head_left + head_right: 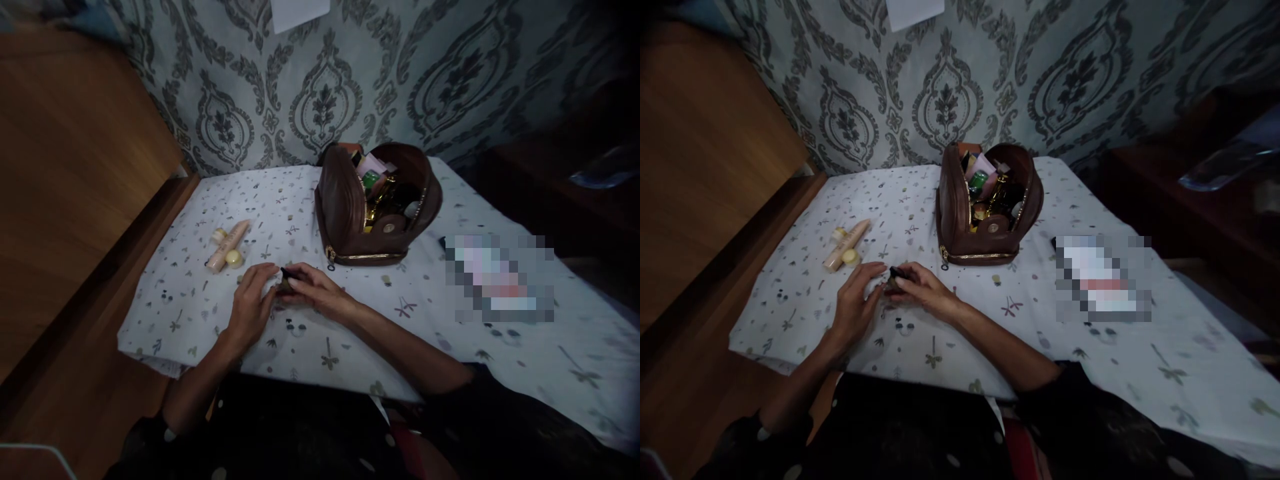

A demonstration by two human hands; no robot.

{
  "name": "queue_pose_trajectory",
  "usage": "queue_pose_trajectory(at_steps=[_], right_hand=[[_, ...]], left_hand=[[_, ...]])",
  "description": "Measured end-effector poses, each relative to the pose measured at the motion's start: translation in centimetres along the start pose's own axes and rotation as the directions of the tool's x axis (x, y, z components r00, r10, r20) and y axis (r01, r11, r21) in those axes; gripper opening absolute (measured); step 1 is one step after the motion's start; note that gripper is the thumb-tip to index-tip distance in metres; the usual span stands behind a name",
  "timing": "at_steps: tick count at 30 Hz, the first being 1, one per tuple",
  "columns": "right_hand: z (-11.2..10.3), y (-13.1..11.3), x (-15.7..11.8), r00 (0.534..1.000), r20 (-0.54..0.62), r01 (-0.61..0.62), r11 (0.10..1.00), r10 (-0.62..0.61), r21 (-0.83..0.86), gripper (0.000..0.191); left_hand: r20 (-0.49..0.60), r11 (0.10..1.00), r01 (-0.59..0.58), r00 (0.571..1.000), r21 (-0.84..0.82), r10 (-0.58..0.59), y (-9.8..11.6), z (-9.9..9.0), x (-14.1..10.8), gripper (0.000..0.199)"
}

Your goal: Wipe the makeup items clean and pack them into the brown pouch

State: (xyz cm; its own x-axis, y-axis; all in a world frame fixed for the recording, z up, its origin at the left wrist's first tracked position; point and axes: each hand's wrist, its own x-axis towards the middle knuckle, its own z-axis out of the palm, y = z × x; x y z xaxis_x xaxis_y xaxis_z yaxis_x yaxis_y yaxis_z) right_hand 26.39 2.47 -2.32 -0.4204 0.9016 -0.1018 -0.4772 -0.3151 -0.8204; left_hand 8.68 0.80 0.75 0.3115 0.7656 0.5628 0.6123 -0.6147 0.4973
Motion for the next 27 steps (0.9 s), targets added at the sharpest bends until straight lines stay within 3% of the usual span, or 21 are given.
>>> queue_pose_trajectory(at_steps=[5,12,20,24,27], right_hand=[[0.0,-0.3,0.1,0.999,-0.037,0.029,0.998,-0.031,-0.056,0.046],[-0.2,-0.9,0.2,0.992,-0.003,0.120,0.963,-0.125,-0.242,0.052],[-0.3,-0.7,0.1,1.000,0.007,0.012,0.990,-0.011,-0.144,0.052],[-0.2,-0.5,0.0,0.999,0.033,0.014,1.000,-0.014,-0.015,0.051],[-0.2,-0.2,0.2,1.000,0.017,0.022,1.000,-0.022,-0.016,0.054]], left_hand=[[-0.018,1.000,-0.013,1.000,-0.001,0.013,0.5,0.2,0.0,0.026],[-0.021,0.996,-0.086,0.996,-0.004,0.086,0.9,-0.7,0.8,0.026],[0.008,0.995,-0.090,0.996,0.032,0.090,0.7,-0.7,0.7,0.024],[0.009,0.993,-0.104,0.995,0.046,0.104,0.6,-0.9,0.8,0.021],[0.004,0.987,-0.143,0.990,0.077,0.143,0.6,-0.8,0.8,0.021]])
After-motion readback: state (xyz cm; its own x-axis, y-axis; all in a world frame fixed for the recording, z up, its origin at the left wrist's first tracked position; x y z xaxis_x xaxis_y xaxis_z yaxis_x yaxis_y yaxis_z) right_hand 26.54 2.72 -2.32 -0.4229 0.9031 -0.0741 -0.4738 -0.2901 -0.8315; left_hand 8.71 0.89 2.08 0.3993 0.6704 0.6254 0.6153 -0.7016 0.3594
